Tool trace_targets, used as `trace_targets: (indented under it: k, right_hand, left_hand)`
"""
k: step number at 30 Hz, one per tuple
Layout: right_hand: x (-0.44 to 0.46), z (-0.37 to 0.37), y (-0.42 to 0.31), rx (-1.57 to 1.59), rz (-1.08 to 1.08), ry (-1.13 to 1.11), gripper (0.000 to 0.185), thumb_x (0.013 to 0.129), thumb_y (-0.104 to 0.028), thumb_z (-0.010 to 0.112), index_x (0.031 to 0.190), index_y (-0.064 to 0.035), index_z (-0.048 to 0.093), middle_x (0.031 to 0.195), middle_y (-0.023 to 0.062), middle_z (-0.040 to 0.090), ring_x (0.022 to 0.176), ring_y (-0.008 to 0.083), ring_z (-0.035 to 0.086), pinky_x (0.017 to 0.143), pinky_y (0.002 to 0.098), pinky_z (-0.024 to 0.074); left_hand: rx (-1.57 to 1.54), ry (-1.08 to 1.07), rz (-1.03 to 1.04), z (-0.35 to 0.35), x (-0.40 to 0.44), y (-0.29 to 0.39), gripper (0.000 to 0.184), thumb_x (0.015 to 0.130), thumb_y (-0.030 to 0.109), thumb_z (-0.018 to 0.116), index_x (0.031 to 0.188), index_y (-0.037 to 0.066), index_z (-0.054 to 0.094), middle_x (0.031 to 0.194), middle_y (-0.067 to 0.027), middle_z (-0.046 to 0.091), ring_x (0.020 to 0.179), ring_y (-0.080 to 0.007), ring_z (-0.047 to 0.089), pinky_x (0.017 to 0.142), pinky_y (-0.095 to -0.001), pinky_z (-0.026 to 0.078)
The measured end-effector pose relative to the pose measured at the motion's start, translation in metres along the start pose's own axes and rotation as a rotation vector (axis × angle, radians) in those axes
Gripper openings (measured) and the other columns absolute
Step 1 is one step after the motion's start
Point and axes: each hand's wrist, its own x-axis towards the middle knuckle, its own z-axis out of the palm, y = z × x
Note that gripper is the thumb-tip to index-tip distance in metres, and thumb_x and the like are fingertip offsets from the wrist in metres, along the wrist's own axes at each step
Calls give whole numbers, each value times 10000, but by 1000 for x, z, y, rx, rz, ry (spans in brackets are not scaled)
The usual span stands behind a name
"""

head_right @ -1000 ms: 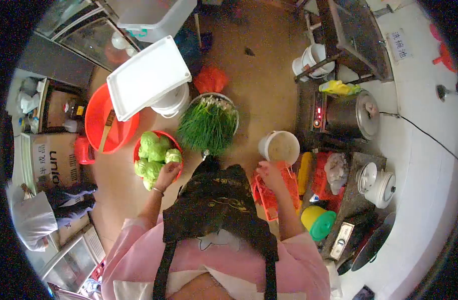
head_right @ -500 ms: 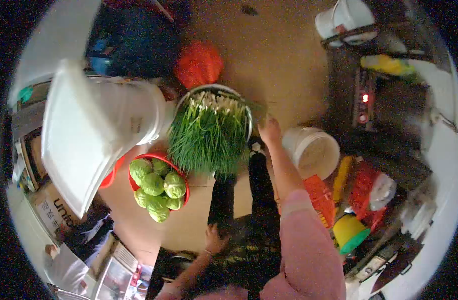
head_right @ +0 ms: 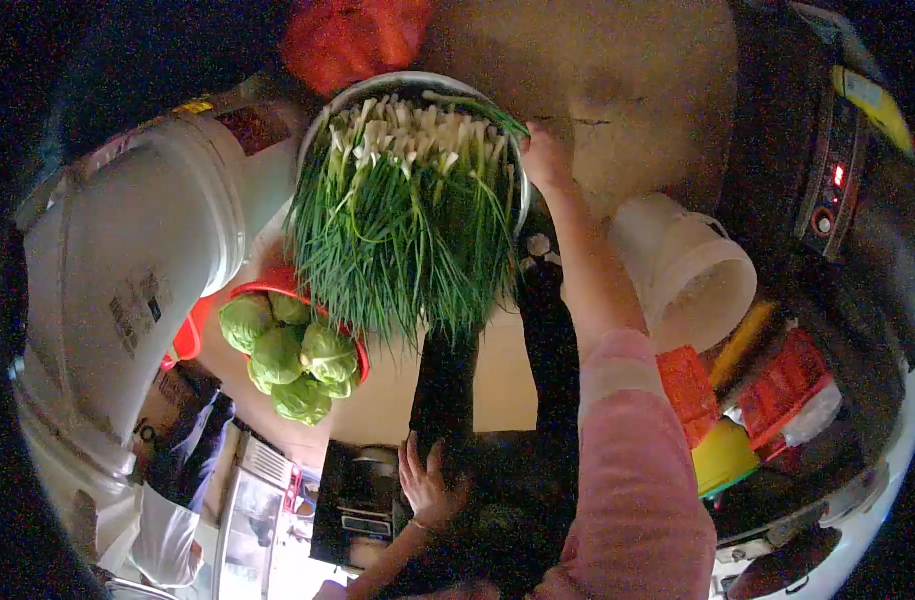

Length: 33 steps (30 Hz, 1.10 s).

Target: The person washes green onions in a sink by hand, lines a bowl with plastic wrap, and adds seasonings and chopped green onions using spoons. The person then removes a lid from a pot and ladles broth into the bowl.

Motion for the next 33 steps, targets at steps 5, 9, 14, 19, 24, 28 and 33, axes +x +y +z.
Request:
trace_targets:
  k: [5, 9, 14, 19, 24, 28, 33]
  right_hand:
    - [-61, -36, -26, 262, -64, 290, 213, 887, -164, 500, 1024, -10, 554, 852, 207, 610, 756, 381, 596, 669, 421, 476]
    - [-161, -66, -97, 1124, 386, -36, 160, 931, -212, 504, 1027, -85, 525, 622, -31, 448, 491, 57, 444, 439, 215, 382]
    - [-261, -26, -172, 1516, 450, -218, 203, 927, -189, 503, 1065, -41, 493, 804, 13, 521, 634, 92, 521, 550, 245, 461]
    - [-270, 14, -190, 859, 79, -73, 364, 888, -223, 563, 1164, -1, 481, 967, 125, 588, 790, 229, 585, 726, 335, 477]
    - [-245, -20, -128, 979, 161, -141, 301, 856, -142, 576, 1145, -69, 539, 905, 89, 587, 719, 154, 557, 637, 297, 465]
    - [-189, 29, -32, 1186, 472, 148, 318, 853, -114, 554, 1168, -96, 522, 982, -13, 550, 831, 70, 518, 675, 207, 406]
    - [-136, 106, 52, 1240, 597, 153, 376, 913, -259, 482, 1249, -94, 452, 1212, 23, 500, 1123, 159, 439, 951, 314, 316]
  left_hand:
    - [-46, 19, -11, 3, 9, -9, 530, 748, 358, 651, 1207, 143, 498, 1344, -181, 354, 1238, -383, 331, 1001, -501, 301]
    - [-657, 168, 62, -10, 67, -24, 496, 837, 167, 593, 1261, -3, 400, 1234, -203, 457, 1200, -353, 397, 1001, -435, 319]
    - [-734, 450, 315, -120, 192, 30, 623, 830, 182, 609, 1325, -20, 290, 1326, -241, 339, 1229, -381, 350, 1007, -439, 309]
    - [-104, 563, 337, -111, 286, 23, 742, 805, 296, 625, 1383, 48, 232, 1377, -257, 271, 1257, -419, 294, 1015, -504, 273]
    - [20, 539, 267, -89, 298, 8, 746, 798, 377, 615, 1382, 78, 261, 1401, -231, 247, 1258, -408, 287, 1006, -512, 262]
    - [-265, 793, 404, -119, 313, -12, 476, 814, 251, 632, 1198, 30, 456, 1216, -216, 466, 1125, -394, 430, 952, -462, 337]
    - [-450, 734, 148, -142, 414, -98, 317, 890, 232, 528, 1108, 2, 527, 1124, -198, 544, 1059, -355, 499, 909, -393, 391]
